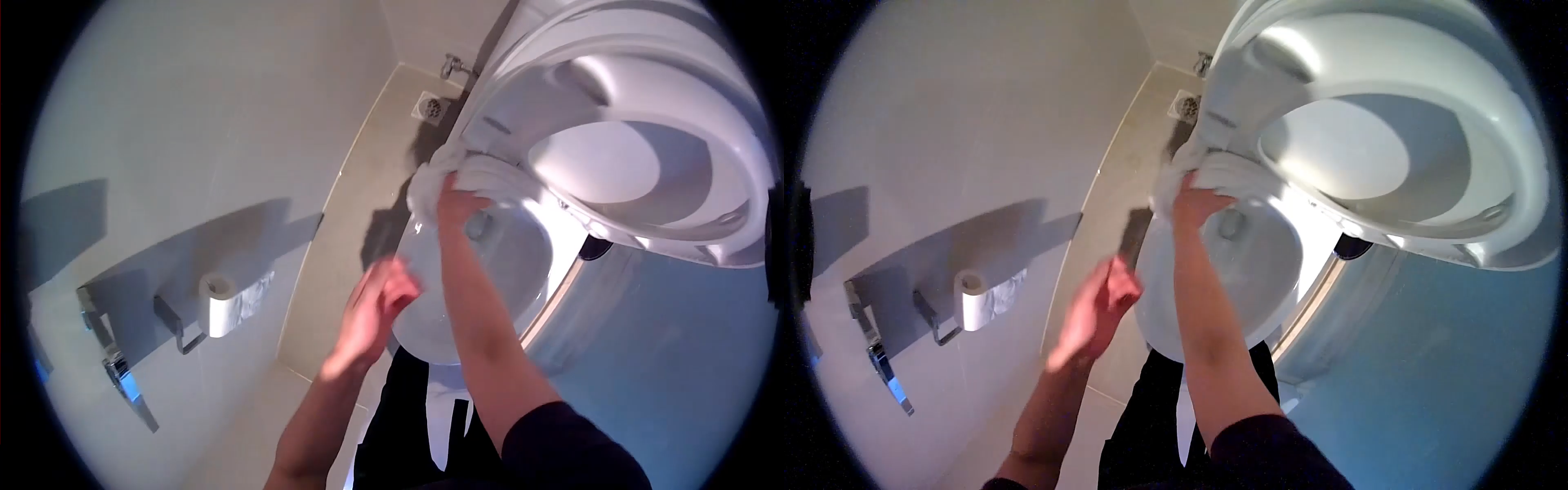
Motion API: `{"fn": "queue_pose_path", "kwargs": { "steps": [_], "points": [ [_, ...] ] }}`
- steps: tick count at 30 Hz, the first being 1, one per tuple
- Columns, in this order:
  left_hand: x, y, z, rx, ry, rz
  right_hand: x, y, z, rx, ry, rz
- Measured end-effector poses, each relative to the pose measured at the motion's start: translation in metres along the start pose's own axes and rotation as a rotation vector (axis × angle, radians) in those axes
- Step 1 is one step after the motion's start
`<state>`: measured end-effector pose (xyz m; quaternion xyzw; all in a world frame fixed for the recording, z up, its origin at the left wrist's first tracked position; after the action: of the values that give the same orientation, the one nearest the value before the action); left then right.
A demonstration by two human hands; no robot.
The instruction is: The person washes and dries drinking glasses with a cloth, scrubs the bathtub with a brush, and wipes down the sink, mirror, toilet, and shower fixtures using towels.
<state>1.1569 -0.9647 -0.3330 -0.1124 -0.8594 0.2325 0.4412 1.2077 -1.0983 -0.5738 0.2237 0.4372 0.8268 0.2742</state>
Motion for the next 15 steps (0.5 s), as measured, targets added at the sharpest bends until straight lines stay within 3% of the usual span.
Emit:
{"fn": "queue_pose_path", "kwargs": {
  "steps": [1,2,3,5,6,8,10,12,13,15],
  "points": [
    [0.021,0.037,0.029,-0.023,0.062,-0.300,0.031,0.011,0.018,-0.014,0.106,-0.015],
    [0.040,0.084,0.064,-0.110,0.182,-0.460,0.067,0.023,0.032,-0.035,0.203,0.022],
    [0.068,0.123,0.095,-0.110,0.252,-0.508,0.105,0.038,0.041,-0.041,0.286,0.097],
    [0.126,0.182,0.149,-0.210,0.403,-0.592,0.178,0.059,0.026,-0.035,0.318,0.481],
    [0.150,0.194,0.164,-0.301,0.520,-0.659,0.211,0.069,0.010,-0.019,0.306,0.705],
    [0.187,0.201,0.178,-0.435,0.585,-0.647,0.278,0.088,-0.062,0.258,0.515,0.867],
    [0.205,0.222,0.205,-0.437,0.546,-0.613,0.286,0.112,-0.158,0.420,0.853,0.642],
    [0.192,0.219,0.207,-0.540,0.484,-0.622,0.214,0.143,-0.249,0.584,1.107,0.412],
    [0.178,0.223,0.210,-0.646,0.330,-0.518,0.161,0.163,-0.279,0.679,1.178,0.298],
    [0.130,0.203,0.191,-0.786,0.143,-0.434,0.059,0.200,-0.257,0.908,1.142,0.242]
  ]
}}
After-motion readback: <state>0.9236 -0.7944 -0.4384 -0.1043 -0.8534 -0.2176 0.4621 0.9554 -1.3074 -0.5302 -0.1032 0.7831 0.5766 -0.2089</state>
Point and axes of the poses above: each hand's wrist, its own x-axis away from the middle knuckle, its own y-axis out of the back of the hand, z = x × y, the point moved 1 cm from there along -x, towards the middle knuckle, and after that the axes turned 1 degree about y, right-handed, at the moved point
